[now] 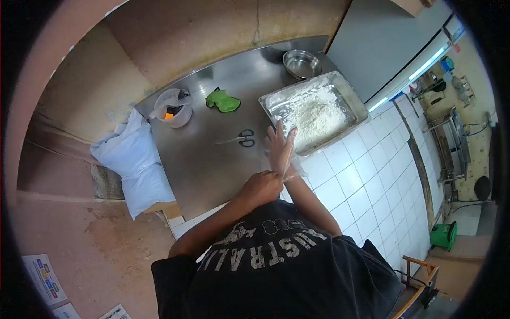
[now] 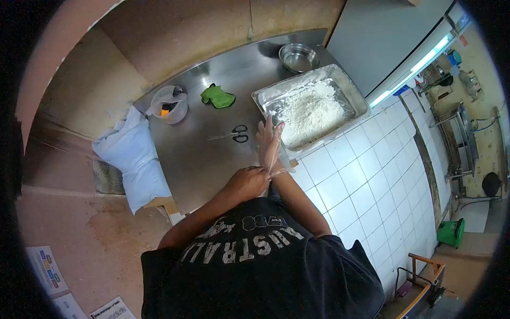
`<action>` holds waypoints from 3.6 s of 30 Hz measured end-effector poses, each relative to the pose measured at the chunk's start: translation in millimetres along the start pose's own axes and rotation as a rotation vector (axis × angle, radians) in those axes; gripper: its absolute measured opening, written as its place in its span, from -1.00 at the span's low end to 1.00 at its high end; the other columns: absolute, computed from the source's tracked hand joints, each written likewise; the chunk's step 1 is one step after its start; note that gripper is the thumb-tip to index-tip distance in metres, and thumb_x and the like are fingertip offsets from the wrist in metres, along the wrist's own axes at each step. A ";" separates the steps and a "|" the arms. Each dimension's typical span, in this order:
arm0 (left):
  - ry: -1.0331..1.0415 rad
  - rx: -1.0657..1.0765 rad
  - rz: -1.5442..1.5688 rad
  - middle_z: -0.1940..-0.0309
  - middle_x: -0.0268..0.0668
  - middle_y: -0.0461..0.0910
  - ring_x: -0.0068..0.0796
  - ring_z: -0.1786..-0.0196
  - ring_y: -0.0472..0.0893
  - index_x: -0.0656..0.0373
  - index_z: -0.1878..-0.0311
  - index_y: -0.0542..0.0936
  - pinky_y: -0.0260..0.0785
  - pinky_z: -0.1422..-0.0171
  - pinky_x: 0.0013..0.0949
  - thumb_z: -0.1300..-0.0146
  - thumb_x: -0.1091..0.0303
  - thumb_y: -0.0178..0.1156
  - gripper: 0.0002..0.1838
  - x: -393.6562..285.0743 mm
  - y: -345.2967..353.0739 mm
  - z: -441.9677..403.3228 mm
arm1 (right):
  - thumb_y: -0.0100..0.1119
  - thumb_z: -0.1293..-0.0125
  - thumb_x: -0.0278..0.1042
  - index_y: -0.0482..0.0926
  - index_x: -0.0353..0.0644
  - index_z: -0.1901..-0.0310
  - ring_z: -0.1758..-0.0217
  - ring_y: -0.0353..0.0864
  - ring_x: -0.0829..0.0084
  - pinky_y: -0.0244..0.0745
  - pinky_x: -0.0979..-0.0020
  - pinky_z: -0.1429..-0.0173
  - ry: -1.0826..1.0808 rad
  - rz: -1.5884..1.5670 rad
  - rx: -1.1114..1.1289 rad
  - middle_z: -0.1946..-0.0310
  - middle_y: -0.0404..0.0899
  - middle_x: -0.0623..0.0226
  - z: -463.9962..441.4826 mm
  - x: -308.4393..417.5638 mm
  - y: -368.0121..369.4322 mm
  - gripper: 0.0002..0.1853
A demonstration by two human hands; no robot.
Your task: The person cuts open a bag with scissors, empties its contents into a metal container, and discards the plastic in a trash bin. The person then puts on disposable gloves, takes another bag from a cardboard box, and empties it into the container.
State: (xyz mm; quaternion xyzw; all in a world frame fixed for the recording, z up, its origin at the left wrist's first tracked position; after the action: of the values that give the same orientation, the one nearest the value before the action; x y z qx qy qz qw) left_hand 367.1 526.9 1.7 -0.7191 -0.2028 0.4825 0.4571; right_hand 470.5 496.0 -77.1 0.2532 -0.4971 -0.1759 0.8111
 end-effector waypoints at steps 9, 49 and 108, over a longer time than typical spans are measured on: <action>0.021 -0.071 -0.083 0.37 -0.19 0.65 -0.23 0.25 0.71 0.18 0.32 0.60 0.59 0.17 -0.18 -0.21 0.31 0.21 -0.86 -29.4 10.7 14.3 | 0.04 -0.18 0.02 0.40 -0.20 -0.28 -0.38 0.36 -0.08 0.26 0.04 -0.48 -0.005 -0.436 0.198 -0.39 0.34 0.08 31.4 -11.9 -6.1 -0.33; -1.088 -0.192 0.587 0.24 -0.35 0.35 -0.60 0.21 0.41 0.17 0.06 0.38 0.45 0.58 -0.52 -0.37 0.31 0.26 -0.73 110.8 328.7 172.7 | 0.25 -0.42 -0.13 0.61 -0.26 0.03 0.30 0.52 0.48 0.48 0.37 0.19 -0.040 0.137 -0.419 0.25 0.62 0.37 -36.1 -340.2 -439.8 -0.67; -1.702 -1.118 0.950 0.11 0.01 0.64 -0.13 0.03 0.61 0.43 0.05 0.56 0.42 0.01 -0.10 -0.41 -0.02 0.22 -0.46 -25.4 653.3 627.7 | 0.25 -0.39 -0.04 0.47 -0.08 -0.18 0.05 0.58 0.49 0.48 0.36 0.10 0.604 0.857 -0.013 0.08 0.59 0.42 189.0 -475.6 -518.5 -0.56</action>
State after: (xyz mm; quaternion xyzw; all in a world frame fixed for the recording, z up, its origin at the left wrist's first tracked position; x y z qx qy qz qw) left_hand -294.0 471.6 -615.8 -0.2640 -0.3421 0.7831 -0.4473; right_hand 72.6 286.9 -650.5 0.0614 -0.2991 0.2492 0.9191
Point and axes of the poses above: each hand's wrist, its own z-axis away from the middle knuckle, its own y-axis out of the palm, x = y × z, the point moved 9 cm from there along -z, towards the middle knuckle
